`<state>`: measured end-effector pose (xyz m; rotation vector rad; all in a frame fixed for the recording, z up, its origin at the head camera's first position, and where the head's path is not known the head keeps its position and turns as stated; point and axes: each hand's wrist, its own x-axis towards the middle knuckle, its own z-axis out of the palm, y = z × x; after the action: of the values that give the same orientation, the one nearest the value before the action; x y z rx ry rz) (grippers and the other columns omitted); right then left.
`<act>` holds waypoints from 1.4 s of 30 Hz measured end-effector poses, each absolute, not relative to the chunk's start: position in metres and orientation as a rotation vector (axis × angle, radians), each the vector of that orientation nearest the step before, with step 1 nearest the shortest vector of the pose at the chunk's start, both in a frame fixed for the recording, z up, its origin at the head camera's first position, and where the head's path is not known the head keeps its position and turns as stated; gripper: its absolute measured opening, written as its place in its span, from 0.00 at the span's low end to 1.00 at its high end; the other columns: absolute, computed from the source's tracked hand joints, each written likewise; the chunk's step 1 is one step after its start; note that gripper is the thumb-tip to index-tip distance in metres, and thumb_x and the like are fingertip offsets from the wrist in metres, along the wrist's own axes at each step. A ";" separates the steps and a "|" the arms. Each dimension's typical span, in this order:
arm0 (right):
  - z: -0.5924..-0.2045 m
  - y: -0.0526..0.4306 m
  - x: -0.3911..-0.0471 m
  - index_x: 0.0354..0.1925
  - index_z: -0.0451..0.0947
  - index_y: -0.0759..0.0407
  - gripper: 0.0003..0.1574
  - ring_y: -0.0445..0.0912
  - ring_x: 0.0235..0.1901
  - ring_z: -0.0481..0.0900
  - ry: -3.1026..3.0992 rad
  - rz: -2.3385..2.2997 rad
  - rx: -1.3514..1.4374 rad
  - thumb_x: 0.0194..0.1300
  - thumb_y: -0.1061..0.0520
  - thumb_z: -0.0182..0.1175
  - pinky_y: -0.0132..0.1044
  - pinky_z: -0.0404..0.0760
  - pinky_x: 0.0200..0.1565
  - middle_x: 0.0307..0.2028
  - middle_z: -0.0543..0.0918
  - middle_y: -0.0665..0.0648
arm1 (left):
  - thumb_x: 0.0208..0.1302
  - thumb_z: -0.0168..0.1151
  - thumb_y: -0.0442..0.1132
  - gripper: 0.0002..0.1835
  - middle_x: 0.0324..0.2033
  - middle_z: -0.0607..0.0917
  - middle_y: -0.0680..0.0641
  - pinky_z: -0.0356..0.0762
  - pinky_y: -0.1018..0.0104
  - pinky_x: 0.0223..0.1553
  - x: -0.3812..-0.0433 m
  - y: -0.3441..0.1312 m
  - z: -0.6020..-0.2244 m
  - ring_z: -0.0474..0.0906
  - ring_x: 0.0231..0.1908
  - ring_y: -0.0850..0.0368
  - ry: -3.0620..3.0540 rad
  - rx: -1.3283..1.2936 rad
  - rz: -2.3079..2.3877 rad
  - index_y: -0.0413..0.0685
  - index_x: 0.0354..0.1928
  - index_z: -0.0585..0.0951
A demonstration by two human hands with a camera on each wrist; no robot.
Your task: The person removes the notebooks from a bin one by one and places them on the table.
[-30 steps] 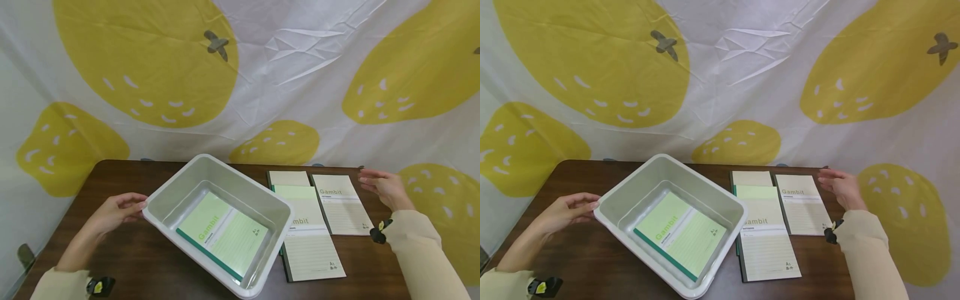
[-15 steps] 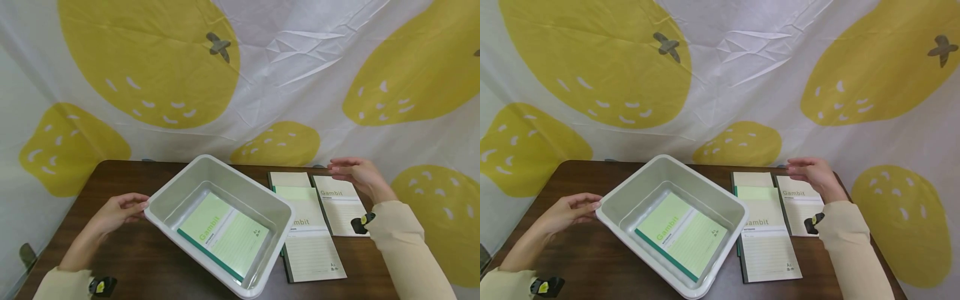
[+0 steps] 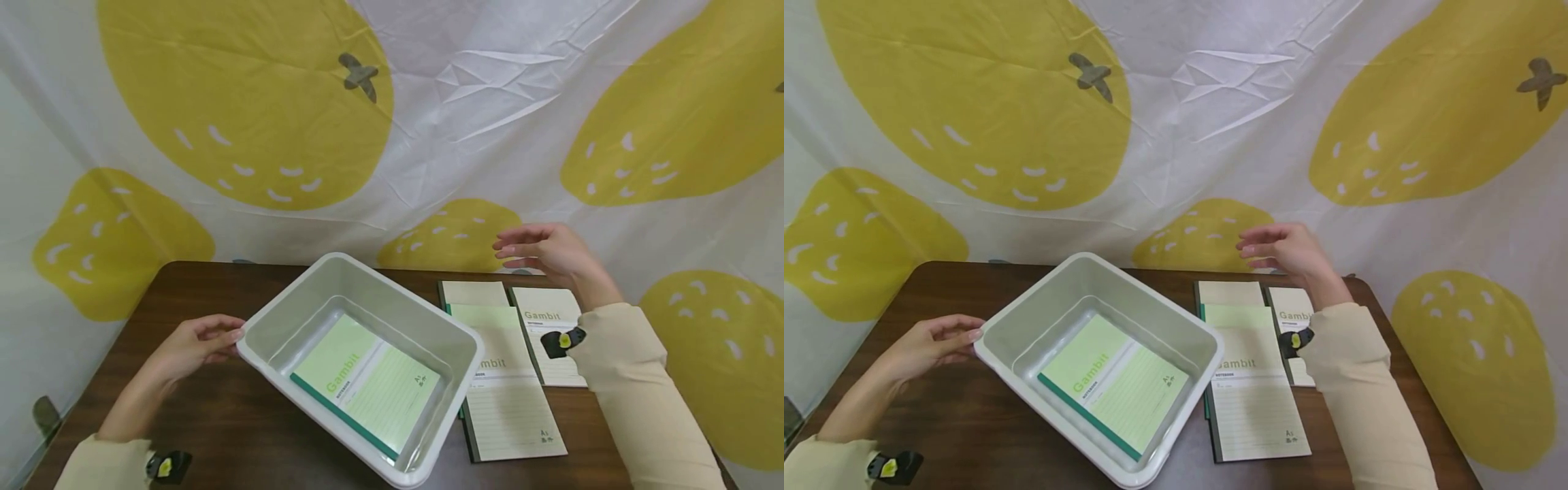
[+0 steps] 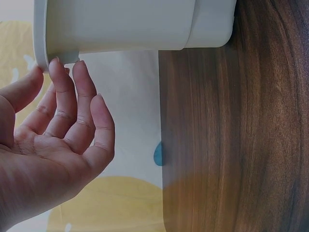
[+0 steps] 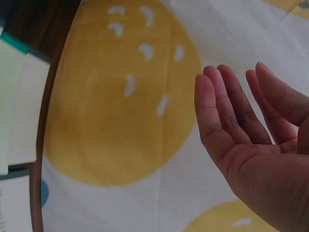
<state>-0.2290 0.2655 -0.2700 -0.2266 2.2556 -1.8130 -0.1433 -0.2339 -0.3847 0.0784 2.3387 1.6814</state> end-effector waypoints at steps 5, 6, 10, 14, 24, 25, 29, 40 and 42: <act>-0.265 0.239 -0.233 0.38 0.81 0.58 0.13 0.48 0.37 0.82 2.197 -1.862 -0.313 0.60 0.71 0.56 0.43 0.78 0.43 0.36 0.83 0.55 | 0.63 0.58 0.43 0.26 0.35 0.83 0.42 0.79 0.60 0.36 -0.144 -0.234 -0.384 0.81 0.33 0.55 2.345 0.076 1.671 0.25 0.52 0.69; -0.266 0.233 -0.234 0.38 0.81 0.58 0.13 0.48 0.37 0.82 2.198 -1.857 -0.317 0.60 0.71 0.56 0.43 0.78 0.43 0.36 0.83 0.55 | 0.63 0.58 0.42 0.26 0.35 0.83 0.42 0.79 0.60 0.36 -0.144 -0.234 -0.384 0.81 0.33 0.55 2.344 0.075 1.673 0.25 0.52 0.69; -0.269 0.211 -0.237 0.38 0.81 0.60 0.13 0.47 0.36 0.82 2.188 -1.847 -0.306 0.59 0.72 0.55 0.40 0.79 0.41 0.35 0.83 0.55 | 0.63 0.58 0.42 0.25 0.35 0.83 0.42 0.79 0.60 0.36 -0.144 -0.234 -0.384 0.81 0.32 0.56 2.340 0.077 1.680 0.25 0.52 0.69; -0.274 0.188 -0.238 0.42 0.79 0.66 0.13 0.46 0.36 0.82 2.194 -1.814 -0.305 0.58 0.73 0.56 0.38 0.80 0.39 0.34 0.83 0.54 | 0.63 0.58 0.42 0.25 0.35 0.83 0.41 0.79 0.60 0.36 -0.144 -0.234 -0.384 0.80 0.33 0.55 2.345 0.075 1.674 0.26 0.52 0.70; -0.298 0.138 -0.237 0.49 0.70 0.80 0.19 0.53 0.37 0.80 2.112 -1.740 -0.390 0.57 0.76 0.55 0.50 0.77 0.44 0.36 0.81 0.61 | 0.63 0.58 0.43 0.25 0.36 0.83 0.41 0.79 0.59 0.37 -0.143 -0.234 -0.384 0.80 0.34 0.53 2.362 0.084 1.651 0.27 0.53 0.70; -0.301 0.133 -0.237 0.48 0.71 0.79 0.18 0.53 0.37 0.80 2.115 -1.732 -0.392 0.57 0.75 0.55 0.49 0.77 0.44 0.37 0.81 0.63 | 0.63 0.58 0.43 0.25 0.36 0.83 0.41 0.79 0.60 0.37 -0.143 -0.234 -0.384 0.80 0.34 0.53 2.365 0.084 1.649 0.27 0.53 0.70; -0.316 0.115 -0.236 0.48 0.71 0.79 0.18 0.55 0.38 0.80 2.101 -1.697 -0.406 0.58 0.74 0.55 0.47 0.78 0.43 0.40 0.80 0.68 | 0.63 0.58 0.43 0.25 0.35 0.83 0.41 0.79 0.61 0.36 -0.143 -0.234 -0.383 0.80 0.33 0.54 2.371 0.087 1.651 0.26 0.52 0.70; -0.362 0.084 -0.233 0.47 0.74 0.74 0.16 0.51 0.37 0.80 2.092 -1.549 -0.393 0.58 0.73 0.55 0.45 0.79 0.41 0.38 0.81 0.65 | 0.63 0.57 0.42 0.25 0.34 0.83 0.41 0.78 0.62 0.35 -0.145 -0.232 -0.382 0.80 0.32 0.56 2.372 0.126 1.666 0.25 0.52 0.70; -0.367 0.080 -0.234 0.47 0.74 0.74 0.16 0.51 0.38 0.80 2.103 -1.523 -0.404 0.58 0.73 0.55 0.45 0.79 0.41 0.39 0.81 0.65 | 0.63 0.57 0.42 0.25 0.35 0.83 0.40 0.79 0.61 0.36 -0.145 -0.232 -0.382 0.80 0.32 0.56 2.374 0.128 1.665 0.25 0.52 0.70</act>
<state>-0.2336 0.0800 -0.3669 -0.4041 2.1026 -1.5233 -0.1447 -0.2321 -0.3823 0.1283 2.3738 1.6652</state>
